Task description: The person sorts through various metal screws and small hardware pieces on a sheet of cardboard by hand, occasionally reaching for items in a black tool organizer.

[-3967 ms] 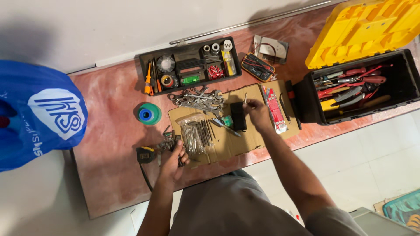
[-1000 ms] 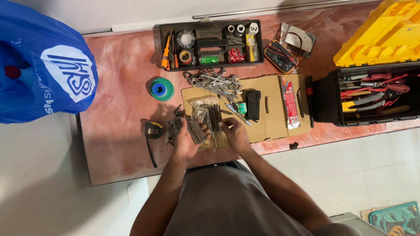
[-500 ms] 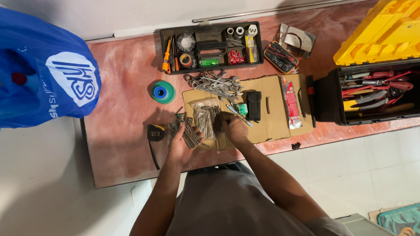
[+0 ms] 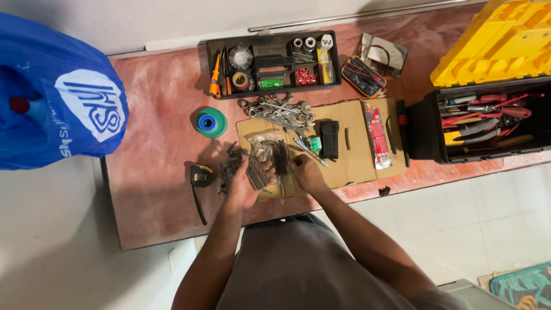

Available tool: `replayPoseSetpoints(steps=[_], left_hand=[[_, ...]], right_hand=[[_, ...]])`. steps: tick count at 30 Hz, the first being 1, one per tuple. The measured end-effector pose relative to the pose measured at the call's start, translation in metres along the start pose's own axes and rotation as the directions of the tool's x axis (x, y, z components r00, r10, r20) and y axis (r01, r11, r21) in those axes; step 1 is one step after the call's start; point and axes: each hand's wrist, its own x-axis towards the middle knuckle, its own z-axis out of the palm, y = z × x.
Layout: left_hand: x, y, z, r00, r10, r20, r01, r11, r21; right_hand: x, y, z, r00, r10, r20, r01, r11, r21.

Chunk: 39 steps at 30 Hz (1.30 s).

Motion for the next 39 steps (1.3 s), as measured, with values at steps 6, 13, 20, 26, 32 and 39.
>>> replayPoseSetpoints(steps=[6,13,20,26,32,39], left_hand=[[0.003,-0.009,-0.001,0.999,-0.045,-0.030,0.045,0.999,-0.002],[0.003,-0.009,-0.013,0.999,-0.034,0.023,0.035,0.998,-0.046],[-0.023,0.010,-0.006,0.998,-0.019,-0.052,0.019,1.000,0.003],[-0.036,0.015,-0.003,1.000,0.015,-0.006,-0.015,0.997,0.082],[-0.033,0.010,-0.001,0.996,0.083,-0.044,-0.075,0.985,0.158],[-0.025,0.006,0.005,0.984,0.137,-0.113,-0.103,0.957,0.270]], right_hand=[[-0.059,-0.044,-0.019,0.948,-0.308,0.079,0.289,0.938,0.193],[-0.011,0.006,-0.004,0.980,-0.179,-0.090,0.192,0.966,0.172],[0.022,0.017,0.026,0.984,-0.090,-0.153,0.085,0.996,-0.040],[0.027,0.026,0.030,0.966,-0.164,-0.202,0.162,0.986,-0.029],[0.031,0.022,0.030,0.989,-0.056,-0.134,0.048,0.997,-0.058],[0.027,0.022,0.032,0.989,-0.029,-0.142,0.008,0.989,-0.151]])
